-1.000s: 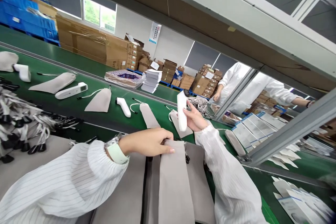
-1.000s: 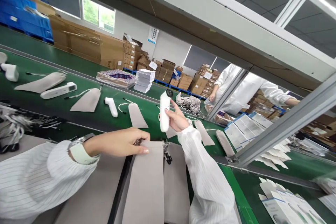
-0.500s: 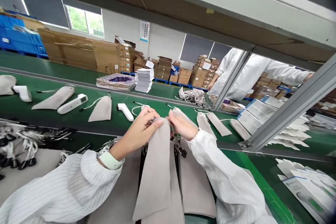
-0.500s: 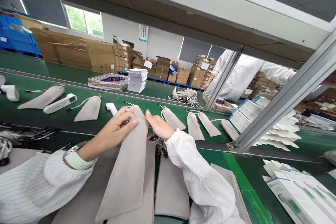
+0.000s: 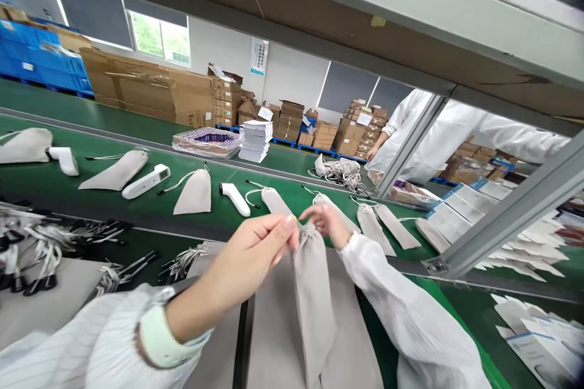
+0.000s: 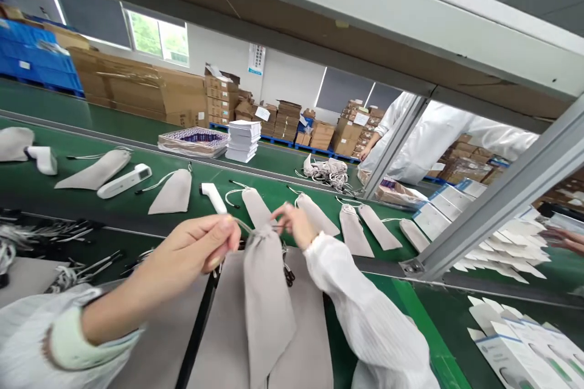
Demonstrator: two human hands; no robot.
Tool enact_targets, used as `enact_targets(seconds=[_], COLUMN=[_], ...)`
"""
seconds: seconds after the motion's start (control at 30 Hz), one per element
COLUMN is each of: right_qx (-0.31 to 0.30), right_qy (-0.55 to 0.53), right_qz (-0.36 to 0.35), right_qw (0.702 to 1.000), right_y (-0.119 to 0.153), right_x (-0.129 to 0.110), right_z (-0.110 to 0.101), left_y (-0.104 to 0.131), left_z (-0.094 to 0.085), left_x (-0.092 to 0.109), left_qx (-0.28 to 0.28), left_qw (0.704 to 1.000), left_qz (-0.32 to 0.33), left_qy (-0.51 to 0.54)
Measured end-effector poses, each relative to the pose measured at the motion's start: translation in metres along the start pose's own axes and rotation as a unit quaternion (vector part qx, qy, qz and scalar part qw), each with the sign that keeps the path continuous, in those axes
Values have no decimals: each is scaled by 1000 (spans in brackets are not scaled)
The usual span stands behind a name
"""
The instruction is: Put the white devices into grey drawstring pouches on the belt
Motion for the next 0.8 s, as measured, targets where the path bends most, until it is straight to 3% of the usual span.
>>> enact_targets(seconds=[0.07,0.1,0.13,0.17,0.2,0.27,0.33,0.37,0.4,0.43,0.5,0.57,0.6,0.7,0.8], right_qx=[-223,-264,-263,-221,-134,111,387,473,505,472,311,174,140,122,128], right_qy=[-142,-175,-190,-191,-188,-176,-134,-68,14,102,260,340,358,377,383], right_qz=[-28,-45,-56,-50,-33,0,-25,-34,-18,40,182,247,252,248,241], right_qw=[964,948,944,955,973,978,912,878,863,875,896,891,888,884,883], right_y=[21,28,31,29,24,10,5,5,3,-3,-12,-15,-16,-20,-26], right_x=[-23,-34,-42,-45,-43,-27,-5,6,19,35,72,102,112,124,117], right_z=[45,57,61,56,43,-1,-52,-70,-82,-87,-83,-71,-65,-52,-43], left_y=[-4,-5,-7,-8,-9,-11,-15,-16,-17,-17,-16,-14,-12,-10,-11], left_z=[-3,-4,-3,-2,-1,-1,-2,-2,-2,-1,0,3,6,13,17], left_x=[-1,-2,-3,-5,-7,-17,-37,-48,-59,-67,-75,-73,-70,-57,-49], left_qx=[63,70,61,45,31,7,-19,-41,-62,-76,-80,-68,-61,-48,-64], left_qw=[995,992,989,986,982,974,959,946,928,910,876,847,836,815,794], left_qz=[79,107,130,149,165,158,110,83,63,50,47,55,59,57,47], left_qy=[2,-11,-30,-55,-84,-160,-260,-311,-361,-404,-474,-524,-543,-575,-603])
Point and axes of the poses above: each hand's wrist, its own y-axis away from the middle knuckle, its own z-axis out of the palm, x = y × z, the point moved 4 cm from there along -y, towards the middle knuckle, and after that the axes turned 1 degree about z, right-handed, at the moved point
